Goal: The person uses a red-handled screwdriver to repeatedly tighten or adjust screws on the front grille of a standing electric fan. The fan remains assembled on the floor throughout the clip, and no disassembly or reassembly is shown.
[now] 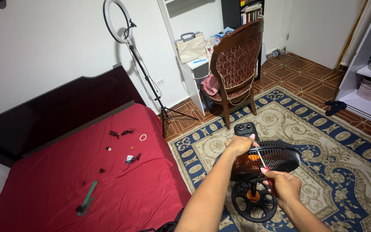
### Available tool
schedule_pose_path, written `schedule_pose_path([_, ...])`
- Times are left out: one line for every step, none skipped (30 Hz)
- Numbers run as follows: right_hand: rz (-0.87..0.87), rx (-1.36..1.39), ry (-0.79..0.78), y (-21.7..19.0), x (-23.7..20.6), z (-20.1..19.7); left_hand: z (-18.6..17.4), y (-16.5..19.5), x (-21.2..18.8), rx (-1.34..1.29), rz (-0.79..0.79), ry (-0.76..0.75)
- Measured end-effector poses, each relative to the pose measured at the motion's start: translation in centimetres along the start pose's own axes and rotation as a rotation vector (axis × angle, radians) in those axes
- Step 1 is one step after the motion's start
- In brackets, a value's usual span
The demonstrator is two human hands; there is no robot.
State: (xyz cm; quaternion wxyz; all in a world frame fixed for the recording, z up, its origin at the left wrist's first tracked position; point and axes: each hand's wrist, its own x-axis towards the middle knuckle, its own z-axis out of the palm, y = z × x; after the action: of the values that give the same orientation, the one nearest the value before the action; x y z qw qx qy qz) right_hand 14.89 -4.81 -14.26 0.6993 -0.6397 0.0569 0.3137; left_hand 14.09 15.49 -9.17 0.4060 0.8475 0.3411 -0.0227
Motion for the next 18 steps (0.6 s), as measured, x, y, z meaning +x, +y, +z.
schedule_pose_path([0.000, 0.001, 0.025, 0.0, -0.3, 0.2, 0.1, 0.0, 0.0, 0.018, 0.000, 0.006])
schedule_pose_path([0.000, 0.001, 0.050, -0.1, -0.5, 0.6, 0.2, 0.1, 0.0, 0.035, 0.000, 0.012])
schedule_pose_path([-0.001, 0.001, 0.074, -0.1, -0.7, 0.9, 0.4, 0.1, 0.1, 0.052, 0.001, 0.020])
schedule_pose_path([0.002, 0.006, 0.080, -0.3, -0.8, 1.1, 0.4, 0.1, 0.2, 0.044, 0.006, 0.030])
schedule_pose_path([0.007, 0.008, 0.087, -0.5, -0.9, 1.2, 0.5, 0.0, 0.2, 0.035, 0.011, 0.039])
schedule_pose_path([0.012, 0.010, 0.093, -0.6, -1.1, 1.3, 0.6, -0.1, 0.2, 0.024, 0.014, 0.047])
schedule_pose_path([0.038, 0.018, 0.089, -0.7, -1.1, 1.5, 0.6, -0.2, 0.2, 0.021, 0.017, 0.057])
schedule_pose_path([0.062, 0.025, 0.085, -0.9, -0.9, 1.5, 0.6, -0.2, 0.2, 0.017, 0.022, 0.067])
schedule_pose_path([0.087, 0.032, 0.082, -1.1, -0.7, 1.5, 0.6, -0.2, 0.2, 0.013, 0.027, 0.075])
schedule_pose_path([0.120, 0.068, 0.046, -1.0, -0.4, 1.4, 0.5, -0.2, 0.1, 0.002, 0.023, 0.075])
schedule_pose_path([0.151, 0.104, 0.010, -1.0, -0.1, 1.3, 0.4, -0.1, 0.2, -0.009, 0.021, 0.075])
schedule_pose_path([0.183, 0.140, -0.026, -0.8, 0.4, 1.1, 0.3, -0.2, 0.1, -0.019, 0.018, 0.075])
schedule_pose_path([0.239, 0.198, -0.116, -0.6, 1.0, 0.9, 0.2, -0.1, 0.1, -0.019, 0.016, 0.074])
schedule_pose_path([0.293, 0.256, -0.207, -0.4, 1.6, 0.7, 0.2, -0.1, 0.0, -0.019, 0.014, 0.071])
schedule_pose_path([0.346, 0.315, -0.299, -0.2, 2.3, 0.6, 0.1, 0.0, -0.1, -0.019, 0.011, 0.069])
schedule_pose_path([0.376, 0.314, -0.340, -0.2, 2.9, 0.3, 0.0, 0.1, -0.1, -0.008, 0.008, 0.056])
schedule_pose_path([0.405, 0.314, -0.380, -0.1, 3.4, 0.0, -0.1, 0.2, -0.1, 0.002, 0.005, 0.043])
schedule_pose_path([0.435, 0.313, -0.421, 0.0, 3.6, -0.1, -0.1, 0.2, -0.2, 0.013, 0.001, 0.029])
